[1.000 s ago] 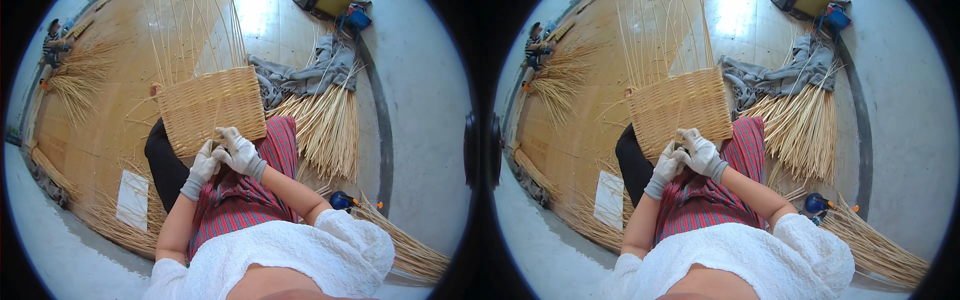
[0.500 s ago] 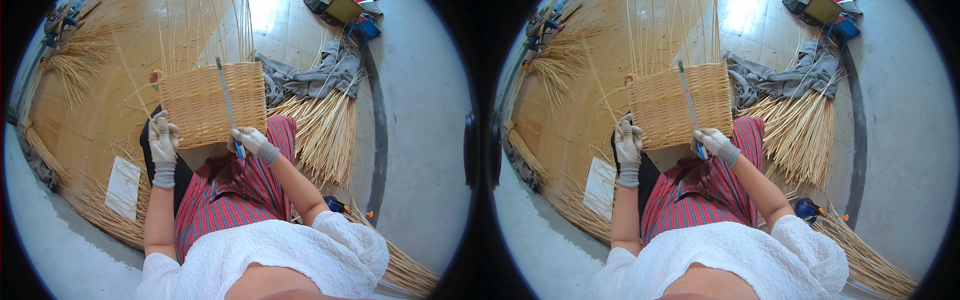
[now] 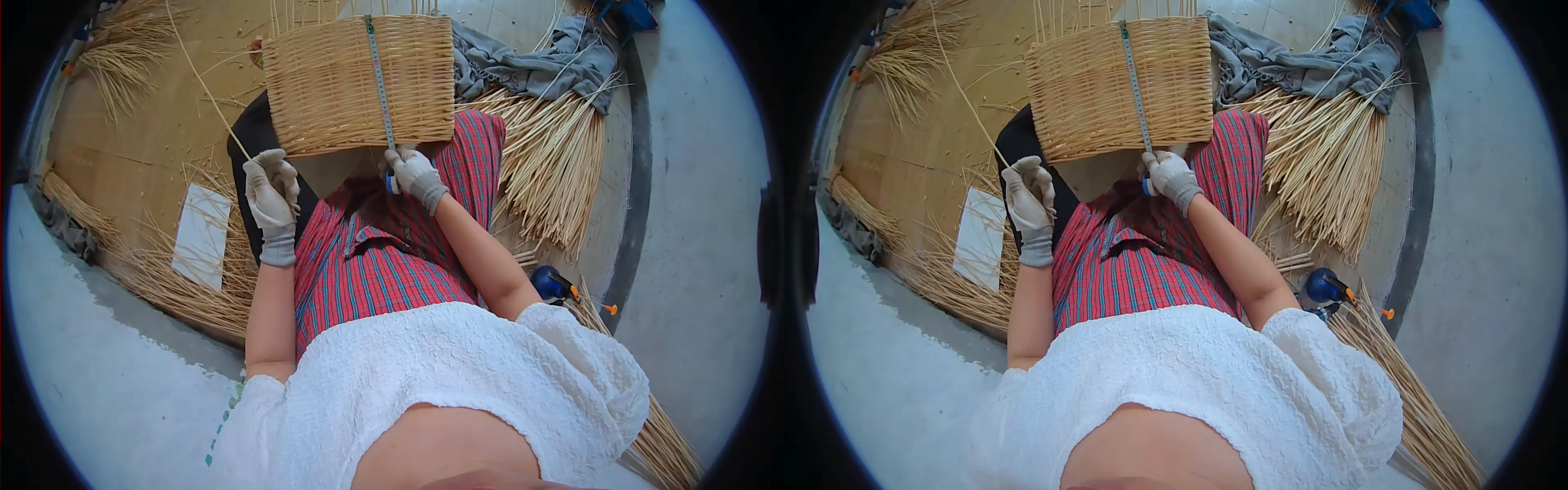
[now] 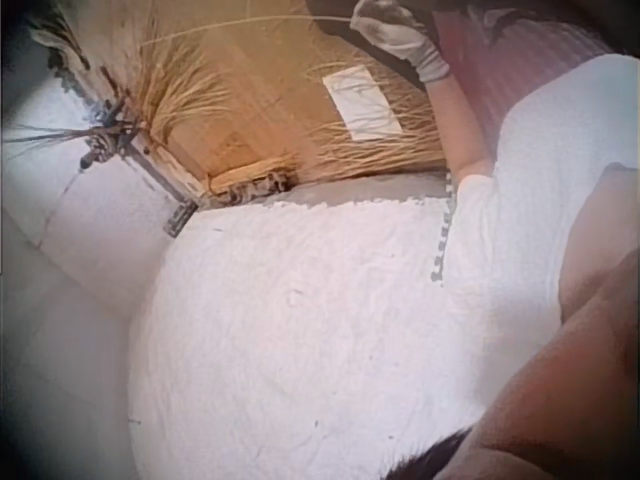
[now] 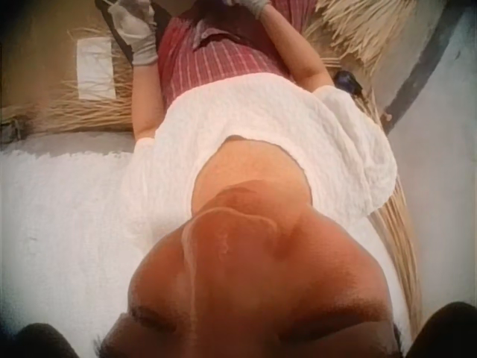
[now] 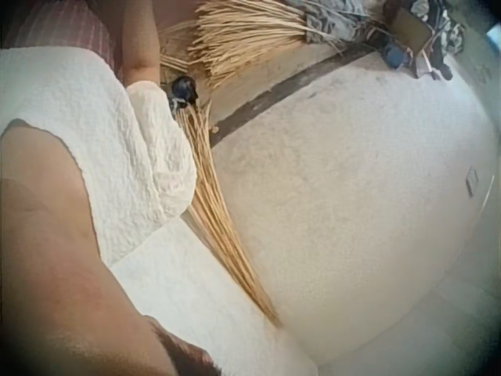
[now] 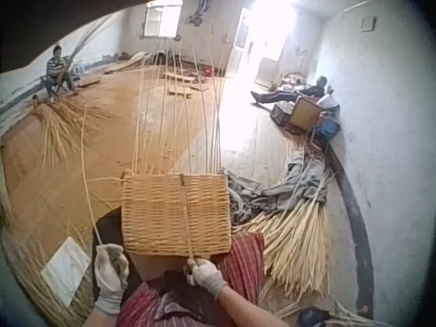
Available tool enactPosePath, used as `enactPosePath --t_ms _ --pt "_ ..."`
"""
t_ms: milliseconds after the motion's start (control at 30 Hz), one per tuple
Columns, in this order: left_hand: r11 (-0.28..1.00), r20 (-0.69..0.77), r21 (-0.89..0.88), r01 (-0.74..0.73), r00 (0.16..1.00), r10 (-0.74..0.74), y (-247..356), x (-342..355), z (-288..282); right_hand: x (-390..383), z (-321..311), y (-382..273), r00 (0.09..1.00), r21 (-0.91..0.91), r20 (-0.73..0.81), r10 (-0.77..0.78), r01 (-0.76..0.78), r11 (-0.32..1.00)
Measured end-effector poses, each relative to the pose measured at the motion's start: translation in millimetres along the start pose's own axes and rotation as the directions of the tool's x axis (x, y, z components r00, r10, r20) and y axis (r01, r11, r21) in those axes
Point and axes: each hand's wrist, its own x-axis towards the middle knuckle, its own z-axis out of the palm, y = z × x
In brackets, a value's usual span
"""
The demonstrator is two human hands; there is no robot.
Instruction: The person sits on the floor and weaves a rectangular basket using thin bamboo strips. They interlace the strips by hand, occasionally measure the basket with a tape measure, and use a hammer to adjust the structure.
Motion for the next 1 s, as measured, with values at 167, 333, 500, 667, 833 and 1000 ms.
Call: enactPosePath --t_ms 167,333,500,667,833,1000 --pt "0.991 -0.016 -0.106 -0.086 0.996 0.085 14 7 -11 9 -4 4 0.998 -0.042 -0.017 -0.057 0.056 0.998" --pt "0.972 -0.402 0.036 -0.232 0.887 0.227 0 21 -107 1 -3 -14 0.999 -0.299 -0.008 -0.038 0.034 0.954" --pt "0.976 -0.726 0.217 -0.002 0.668 0.163 -57 -18 -286 -10 1 -20 0.915 0.211 -0.032 -0.402 0.399 0.892" --pt "0.604 -0.959 0.250 0.757 0.280 0.046 -119 -169 -368 20 -5 -101 0.831 0.033 -0.059 -0.553 0.556 0.831" --pt "0.344 -0.996 -0.026 0.939 0.004 -0.086 -113 -232 -345 66 -10 -96 0.799 -0.172 -0.106 -0.593 0.572 0.802" --pt "0.121 -0.971 0.219 0.968 0.204 0.122 -77 -198 -329 67 -17 -80 0.884 -0.114 -0.110 -0.455 0.444 0.889"
